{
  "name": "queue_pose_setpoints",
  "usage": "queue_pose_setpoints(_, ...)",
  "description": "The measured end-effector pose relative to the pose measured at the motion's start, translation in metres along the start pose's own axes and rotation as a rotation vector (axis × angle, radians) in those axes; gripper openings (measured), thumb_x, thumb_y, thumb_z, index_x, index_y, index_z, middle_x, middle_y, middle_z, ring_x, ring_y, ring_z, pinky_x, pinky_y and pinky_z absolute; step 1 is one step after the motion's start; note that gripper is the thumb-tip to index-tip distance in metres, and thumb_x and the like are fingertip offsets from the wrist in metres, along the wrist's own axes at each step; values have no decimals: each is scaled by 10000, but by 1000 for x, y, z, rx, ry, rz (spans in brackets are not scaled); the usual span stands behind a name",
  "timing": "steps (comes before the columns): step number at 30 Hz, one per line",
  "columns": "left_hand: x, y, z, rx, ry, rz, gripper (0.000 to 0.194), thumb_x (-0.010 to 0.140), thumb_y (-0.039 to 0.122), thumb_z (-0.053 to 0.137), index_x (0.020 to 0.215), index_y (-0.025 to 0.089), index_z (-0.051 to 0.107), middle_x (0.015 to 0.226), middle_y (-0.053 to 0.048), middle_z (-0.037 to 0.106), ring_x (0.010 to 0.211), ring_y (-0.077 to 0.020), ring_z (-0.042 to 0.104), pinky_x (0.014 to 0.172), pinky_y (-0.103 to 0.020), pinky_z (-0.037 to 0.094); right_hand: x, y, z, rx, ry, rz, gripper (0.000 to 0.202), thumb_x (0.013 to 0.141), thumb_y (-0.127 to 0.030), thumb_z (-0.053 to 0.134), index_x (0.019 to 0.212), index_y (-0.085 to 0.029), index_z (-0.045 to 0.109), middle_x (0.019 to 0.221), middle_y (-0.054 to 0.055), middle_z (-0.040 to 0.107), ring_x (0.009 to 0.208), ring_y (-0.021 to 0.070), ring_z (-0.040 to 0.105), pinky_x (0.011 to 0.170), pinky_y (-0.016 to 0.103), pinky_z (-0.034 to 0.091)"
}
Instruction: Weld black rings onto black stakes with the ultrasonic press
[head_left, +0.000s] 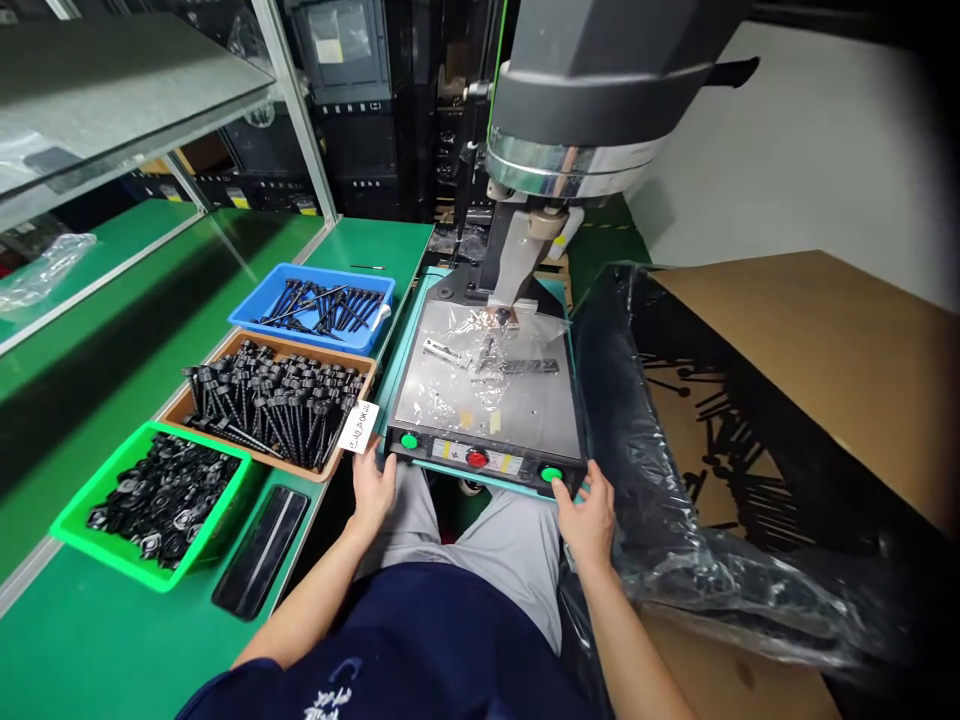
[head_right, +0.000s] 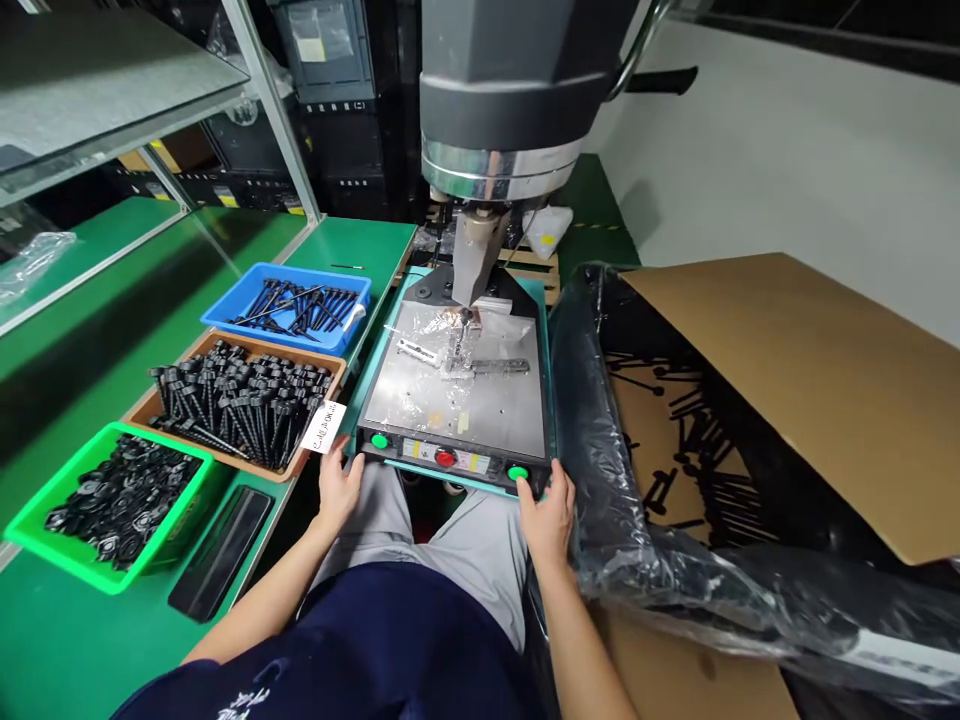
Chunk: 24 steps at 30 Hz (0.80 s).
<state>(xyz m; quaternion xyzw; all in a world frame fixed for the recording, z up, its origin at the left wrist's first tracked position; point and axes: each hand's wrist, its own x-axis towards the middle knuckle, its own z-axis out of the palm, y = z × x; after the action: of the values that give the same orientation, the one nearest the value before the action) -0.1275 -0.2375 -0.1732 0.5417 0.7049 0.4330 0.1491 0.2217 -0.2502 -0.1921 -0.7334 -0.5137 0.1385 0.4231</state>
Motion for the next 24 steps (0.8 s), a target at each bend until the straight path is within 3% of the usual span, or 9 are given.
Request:
queue_pose_setpoints(3,17,-11,13,5,-63,-70,524,829,409,589,1266,123,555,1308,-183,571,1271,-327,490,1099,-482,356,2,8,5,-32,-10,19,768,807,-600,572,1427,-184,395,1327,187,489,1098,334,565,884,478,490)
queue_pose_setpoints(9,34,-18,27,-77,-112,-135,511,806,483,604,1224,192,562,1239,-125,615,1219,-294,531,1089,-464,360,13,16,12,-9,34,24,737,791,-641,567,1362,-188,458,1288,173,522,1145,338,539,906,470,474)
queue_pose_setpoints(14,35,-20,30,-155,-111,-182,496,792,494,620,1190,204,563,1236,-118,608,1220,-294,527,1099,-453,339,15,15,19,5,92,60,713,780,-624,587,1335,-188,481,1279,168,533,1191,347,511,954,479,438)
queue_pose_setpoints(24,33,-18,25,-342,-134,-209,473,752,428,677,1176,241,584,1230,-98,632,1194,-292,564,1096,-459,359,13,22,12,91,18,57,702,771,-613,607,1342,-223,485,1335,144,526,1180,341,536,936,468,467)
